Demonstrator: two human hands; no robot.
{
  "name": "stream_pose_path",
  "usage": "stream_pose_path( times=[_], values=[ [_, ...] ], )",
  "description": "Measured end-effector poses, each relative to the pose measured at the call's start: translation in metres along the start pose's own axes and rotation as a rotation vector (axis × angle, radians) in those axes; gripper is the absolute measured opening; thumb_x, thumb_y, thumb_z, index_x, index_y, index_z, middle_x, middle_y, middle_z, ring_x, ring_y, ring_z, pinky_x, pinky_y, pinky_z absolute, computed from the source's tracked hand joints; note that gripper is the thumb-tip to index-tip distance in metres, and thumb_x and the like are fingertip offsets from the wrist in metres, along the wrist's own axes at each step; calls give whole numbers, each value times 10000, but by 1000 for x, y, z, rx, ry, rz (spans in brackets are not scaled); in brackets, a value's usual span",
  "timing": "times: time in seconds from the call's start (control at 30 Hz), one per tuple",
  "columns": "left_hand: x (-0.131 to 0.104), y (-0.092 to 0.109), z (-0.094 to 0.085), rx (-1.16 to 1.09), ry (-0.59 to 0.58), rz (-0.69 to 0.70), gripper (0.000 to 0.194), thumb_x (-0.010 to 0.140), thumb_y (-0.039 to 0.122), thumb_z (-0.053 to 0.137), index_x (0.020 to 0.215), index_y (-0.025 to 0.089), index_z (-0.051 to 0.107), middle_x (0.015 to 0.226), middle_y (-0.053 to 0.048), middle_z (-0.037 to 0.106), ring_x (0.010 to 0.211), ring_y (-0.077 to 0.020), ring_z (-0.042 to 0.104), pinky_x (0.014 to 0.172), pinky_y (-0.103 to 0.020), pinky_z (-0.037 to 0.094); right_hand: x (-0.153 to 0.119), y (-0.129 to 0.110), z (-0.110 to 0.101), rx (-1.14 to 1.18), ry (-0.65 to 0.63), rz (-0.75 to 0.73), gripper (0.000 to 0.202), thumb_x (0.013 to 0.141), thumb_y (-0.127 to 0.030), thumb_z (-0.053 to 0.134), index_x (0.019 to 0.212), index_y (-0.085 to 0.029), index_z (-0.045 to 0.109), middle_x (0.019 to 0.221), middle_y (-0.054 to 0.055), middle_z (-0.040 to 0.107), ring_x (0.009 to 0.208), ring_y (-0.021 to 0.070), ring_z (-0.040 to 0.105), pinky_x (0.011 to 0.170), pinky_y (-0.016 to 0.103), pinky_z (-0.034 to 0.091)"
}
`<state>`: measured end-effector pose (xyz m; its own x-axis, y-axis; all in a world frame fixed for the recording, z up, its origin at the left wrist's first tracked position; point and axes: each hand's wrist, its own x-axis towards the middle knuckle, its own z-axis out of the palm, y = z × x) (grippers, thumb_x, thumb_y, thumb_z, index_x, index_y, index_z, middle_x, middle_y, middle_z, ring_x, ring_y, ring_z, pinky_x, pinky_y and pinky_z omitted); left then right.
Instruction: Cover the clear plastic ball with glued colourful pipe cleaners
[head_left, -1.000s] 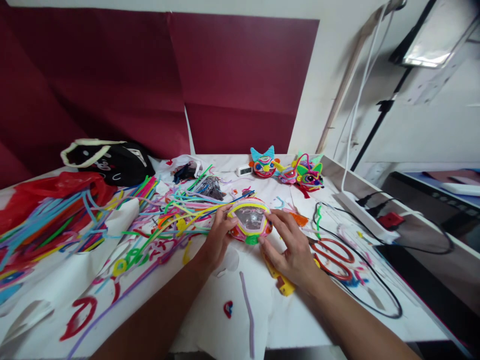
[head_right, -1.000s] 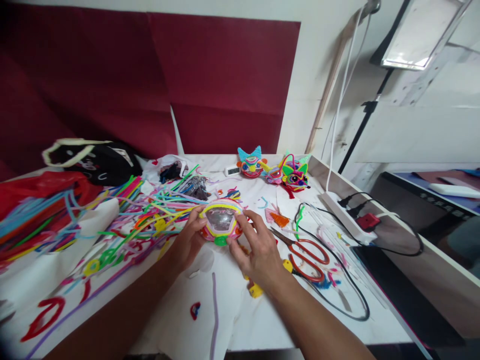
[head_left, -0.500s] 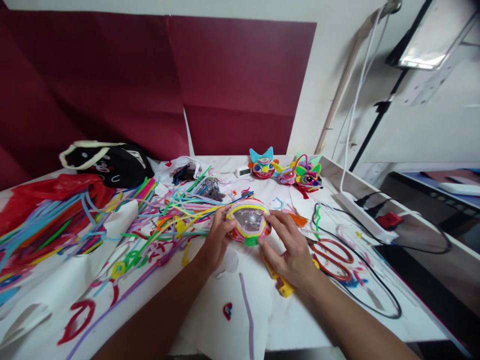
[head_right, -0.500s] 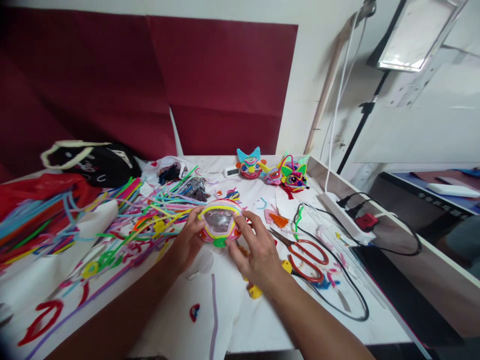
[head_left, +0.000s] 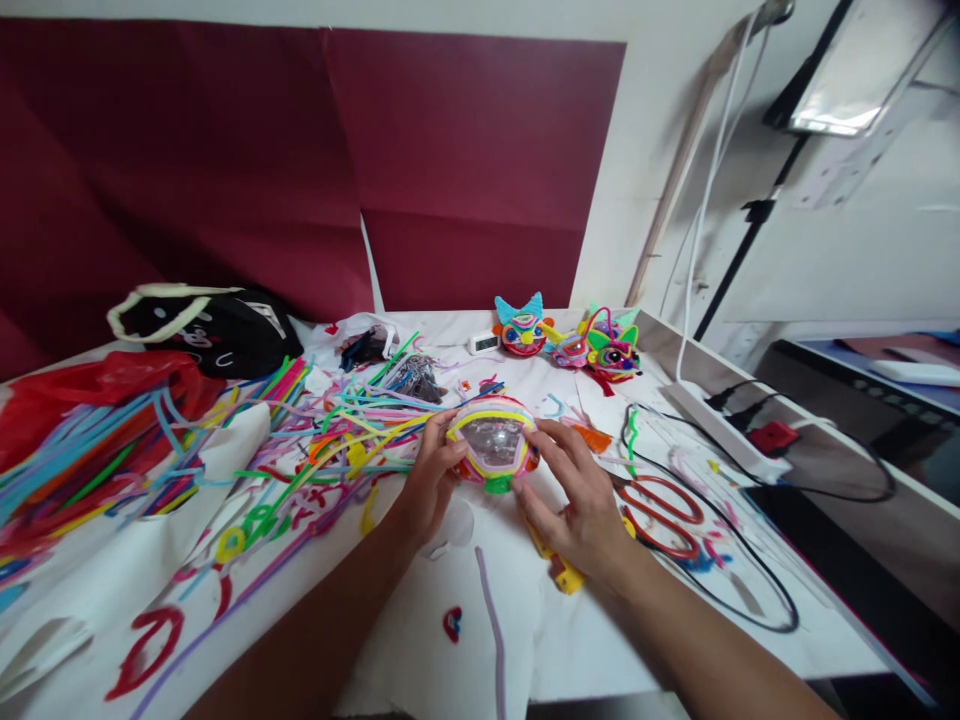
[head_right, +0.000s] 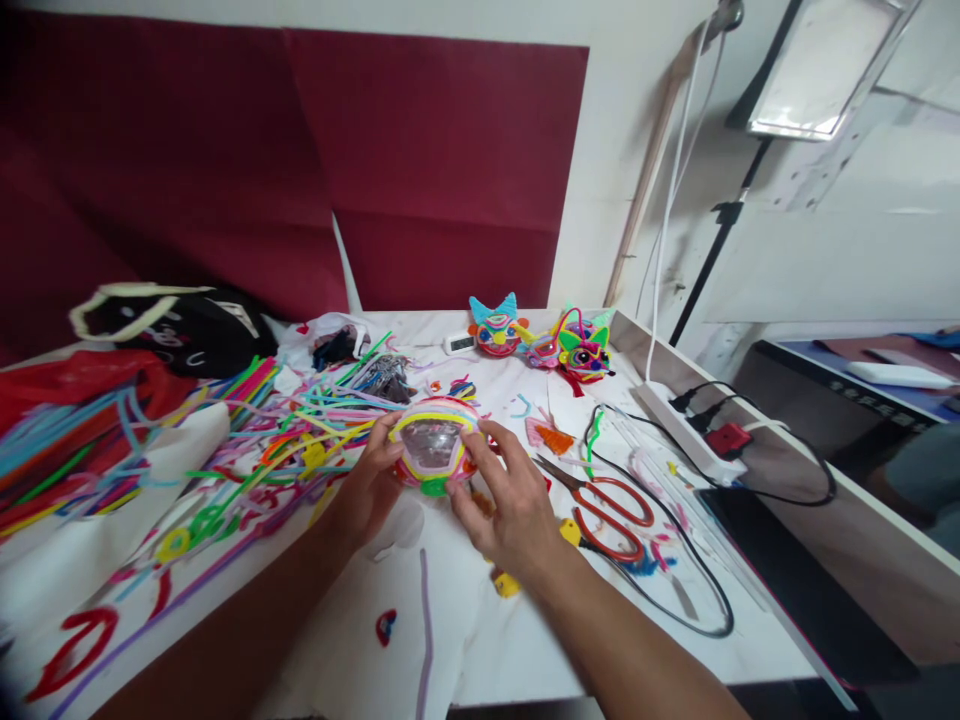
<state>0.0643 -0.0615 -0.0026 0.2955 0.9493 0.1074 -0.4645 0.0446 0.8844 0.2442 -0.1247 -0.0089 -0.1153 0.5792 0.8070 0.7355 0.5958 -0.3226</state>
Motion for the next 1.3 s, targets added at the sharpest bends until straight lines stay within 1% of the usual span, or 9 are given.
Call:
stream_pose_path(
  times=[0.13,0.33,0.47,0.7,0.93,1.07,1.17,1.3],
  values=[
    [0,0,0,-17,0,7,510,722,330,702,1176,232,492,1181,-51,635,1031,-230,632,810,-324,517,0,-1,0,-10,10,-13,458,905,-236,634,1344,-196,510,1314,177,548,1178,268,592,942,428,558],
    [-2,0,0,-59,-43,21,474,755,310,687,1183,233,499,1192,-55,644,1082,-243,627,869,-346,518,0,-3,-1,-31,29,-37,475,903,-241,637,1354,-183,502,1324,192,540,1176,275,591,930,433,565],
    [-2,-1,0,-70,-47,17,528,751,305,691,1231,241,483,1217,-54,638,1067,-238,630,853,-338,525,1,-4,-1,-33,30,-44,474,901,-240,634,1351,-177,499,1325,202,537,1171,284,592,916,445,572],
    [-1,-1,0,-84,-40,3,602,746,308,693,1301,250,467,1200,-50,645,1060,-235,633,858,-332,525,2,-6,-2,-41,34,-53,512,897,-242,629,1382,-218,468,1347,192,530,1223,312,575,917,488,575],
    [-3,-1,0,-102,-39,2,575,760,307,688,1290,245,473,1218,-59,642,1077,-240,630,864,-333,527,2,-7,-3,-49,30,-61,517,887,-234,644,1370,-183,467,1343,212,527,1209,308,581,931,476,570],
    [-3,-2,0,-106,-43,-7,580,754,312,693,1288,246,475,1213,-57,646,1070,-238,637,856,-330,534,2,-7,-3,-52,40,-68,524,892,-244,637,1381,-193,458,1335,206,541,1213,312,582,919,479,575],
    [-2,-2,0,-102,-33,-15,592,748,314,700,1291,239,475,1177,-58,661,1051,-240,648,848,-333,540,3,-7,-2,-43,55,-62,568,887,-246,642,1411,-207,428,1322,194,563,1218,311,582,923,488,576],
    [-2,-1,1,-121,-39,-12,596,748,313,702,1295,233,479,1156,-59,674,1074,-251,647,860,-338,541,2,-5,0,-2,99,-68,673,872,-249,665,1468,-207,356,1307,180,597,1228,315,588,967,520,559]
  ],
)
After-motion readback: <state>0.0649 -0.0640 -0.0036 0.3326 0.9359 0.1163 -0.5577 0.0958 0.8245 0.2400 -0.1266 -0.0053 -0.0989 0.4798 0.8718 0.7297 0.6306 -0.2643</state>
